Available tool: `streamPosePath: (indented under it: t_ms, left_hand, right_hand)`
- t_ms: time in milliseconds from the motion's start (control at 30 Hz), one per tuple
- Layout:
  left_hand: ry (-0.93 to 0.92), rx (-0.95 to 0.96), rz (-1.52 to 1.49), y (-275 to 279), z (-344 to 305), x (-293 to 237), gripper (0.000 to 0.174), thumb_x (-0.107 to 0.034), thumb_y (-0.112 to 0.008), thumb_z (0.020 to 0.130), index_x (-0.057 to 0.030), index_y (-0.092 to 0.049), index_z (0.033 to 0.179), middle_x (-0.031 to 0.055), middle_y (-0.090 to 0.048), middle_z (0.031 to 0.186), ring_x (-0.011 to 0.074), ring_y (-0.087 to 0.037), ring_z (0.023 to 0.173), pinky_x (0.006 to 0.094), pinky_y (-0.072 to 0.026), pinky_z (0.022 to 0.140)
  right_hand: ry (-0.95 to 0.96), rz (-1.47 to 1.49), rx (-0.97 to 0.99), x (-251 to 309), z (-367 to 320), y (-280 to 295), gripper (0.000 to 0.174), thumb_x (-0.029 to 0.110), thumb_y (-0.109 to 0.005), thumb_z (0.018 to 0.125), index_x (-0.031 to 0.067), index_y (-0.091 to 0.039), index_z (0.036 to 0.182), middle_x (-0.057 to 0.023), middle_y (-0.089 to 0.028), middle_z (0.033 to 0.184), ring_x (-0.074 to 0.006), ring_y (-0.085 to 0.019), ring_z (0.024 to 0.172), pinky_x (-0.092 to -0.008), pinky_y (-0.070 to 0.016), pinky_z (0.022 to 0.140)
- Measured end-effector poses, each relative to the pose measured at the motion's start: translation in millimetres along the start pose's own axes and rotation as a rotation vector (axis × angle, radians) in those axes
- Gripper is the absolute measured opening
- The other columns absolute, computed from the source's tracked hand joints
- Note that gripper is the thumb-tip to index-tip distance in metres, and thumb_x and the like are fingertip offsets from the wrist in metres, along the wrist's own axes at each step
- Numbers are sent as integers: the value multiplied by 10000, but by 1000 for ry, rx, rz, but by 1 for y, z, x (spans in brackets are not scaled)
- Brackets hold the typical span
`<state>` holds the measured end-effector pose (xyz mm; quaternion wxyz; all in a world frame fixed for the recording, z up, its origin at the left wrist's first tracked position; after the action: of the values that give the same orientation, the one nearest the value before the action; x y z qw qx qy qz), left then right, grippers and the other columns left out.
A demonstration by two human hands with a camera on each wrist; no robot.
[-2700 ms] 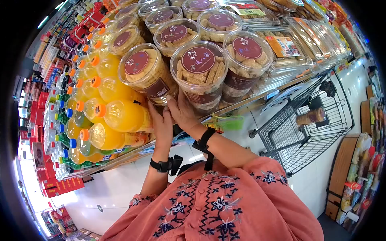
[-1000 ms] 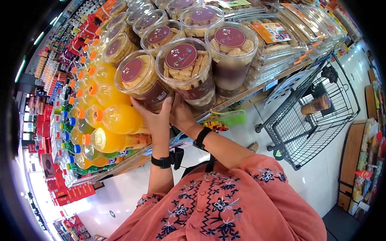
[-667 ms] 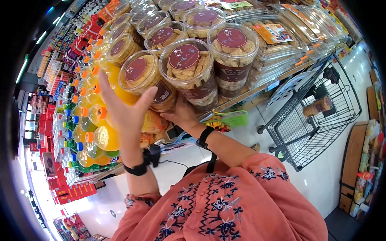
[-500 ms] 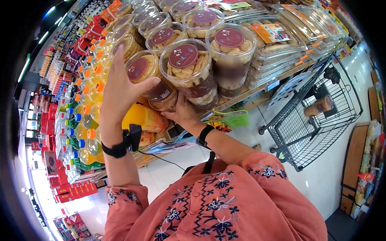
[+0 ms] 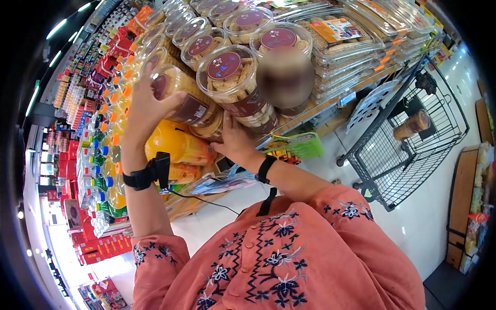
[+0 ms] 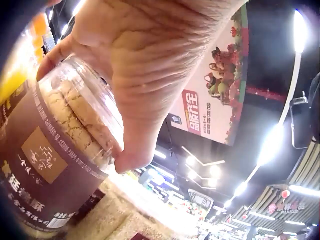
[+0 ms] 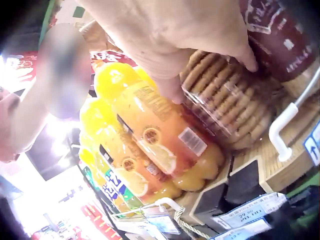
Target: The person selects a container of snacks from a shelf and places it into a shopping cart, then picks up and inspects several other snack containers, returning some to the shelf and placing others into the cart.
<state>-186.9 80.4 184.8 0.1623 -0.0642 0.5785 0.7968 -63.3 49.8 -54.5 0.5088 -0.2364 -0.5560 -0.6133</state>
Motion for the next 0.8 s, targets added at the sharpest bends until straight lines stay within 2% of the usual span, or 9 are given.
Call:
streamPosePath:
  t_ms: [67,100,200,233,433,533,633,733,800]
  left_hand:
    - [-43,-25,-47,21,-2,-4,1022,-405,-857,773,25,-358,1554,273,-488,1437,315,-582,1271,408,-469,1075]
    - [5,-42,-105,34,-9,-13,1012,-390,-858,783,6,-350,1564,274,-475,1459,330,-580,1279,408,-468,1080]
    - [-31,-194,-93,57,-18,-4,1001,-447,-855,735,-17,-421,1527,251,-562,1336,342,-595,1196,431,-486,1026]
    - [-28,-190,-55,67,-21,-8,1012,-442,-858,735,-4,-413,1531,255,-547,1360,335,-601,1211,420,-487,1036]
    - [1,-188,-149,98,-38,-18,998,-395,-852,760,12,-384,1542,248,-531,1411,321,-587,1271,406,-470,1075]
    - [14,-195,-195,103,-47,-19,991,-382,-850,765,-2,-379,1550,238,-527,1420,317,-578,1276,408,-461,1082]
    - [25,-184,-236,106,-58,-18,989,-372,-846,769,-15,-371,1559,233,-523,1419,320,-567,1282,409,-455,1084]
    - [28,-146,-258,108,-70,-18,991,-355,-842,770,-26,-356,1569,232,-514,1415,323,-549,1294,412,-448,1092]
    - [33,-140,-330,109,-77,-23,998,-342,-840,769,-30,-341,1576,234,-509,1410,326,-536,1304,414,-440,1102]
  right_hand:
    - [94,-102,-6,16,-8,6,1122,285,-854,786,-88,-138,1564,-390,-295,1536,-536,-341,1427,-493,-330,1190]
    - [152,-158,7,29,-11,12,1107,276,-855,777,-89,-161,1559,-395,-276,1543,-547,-323,1433,-508,-317,1196]
    - [322,-286,65,73,-4,34,1049,249,-855,763,-76,-235,1543,-404,-268,1545,-551,-327,1430,-540,-306,1198]
    - [377,-323,86,83,0,39,1027,240,-854,759,-69,-260,1538,-406,-274,1542,-548,-337,1426,-549,-307,1196]
    - [396,-764,257,81,54,11,1039,325,-877,688,-48,-369,1514,-370,-436,1465,-520,-399,1388,-594,-310,1162]
    - [368,-808,298,68,71,-4,1025,390,-882,621,-40,-475,1458,-349,-508,1411,-491,-447,1339,-572,-345,1104]
    - [427,-651,517,59,83,-15,877,414,-867,600,-13,-625,1327,-327,-560,1350,-461,-487,1271,-538,-378,1030]
    - [412,-605,629,57,87,-22,728,417,-860,602,18,-724,1196,-299,-601,1287,-430,-505,1226,-538,-387,989]
    - [393,-633,577,59,86,-18,703,414,-860,600,25,-740,1172,-283,-602,1276,-429,-504,1216,-540,-387,989]
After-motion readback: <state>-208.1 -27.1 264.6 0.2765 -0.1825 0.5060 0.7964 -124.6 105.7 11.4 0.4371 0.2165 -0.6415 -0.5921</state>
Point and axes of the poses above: each hand's wrist, its own z-axis towards the middle knuckle, its own y-axis out of the back of the hand, x = y × z, the point moved 6 cm from there along z, towards the middle knuckle
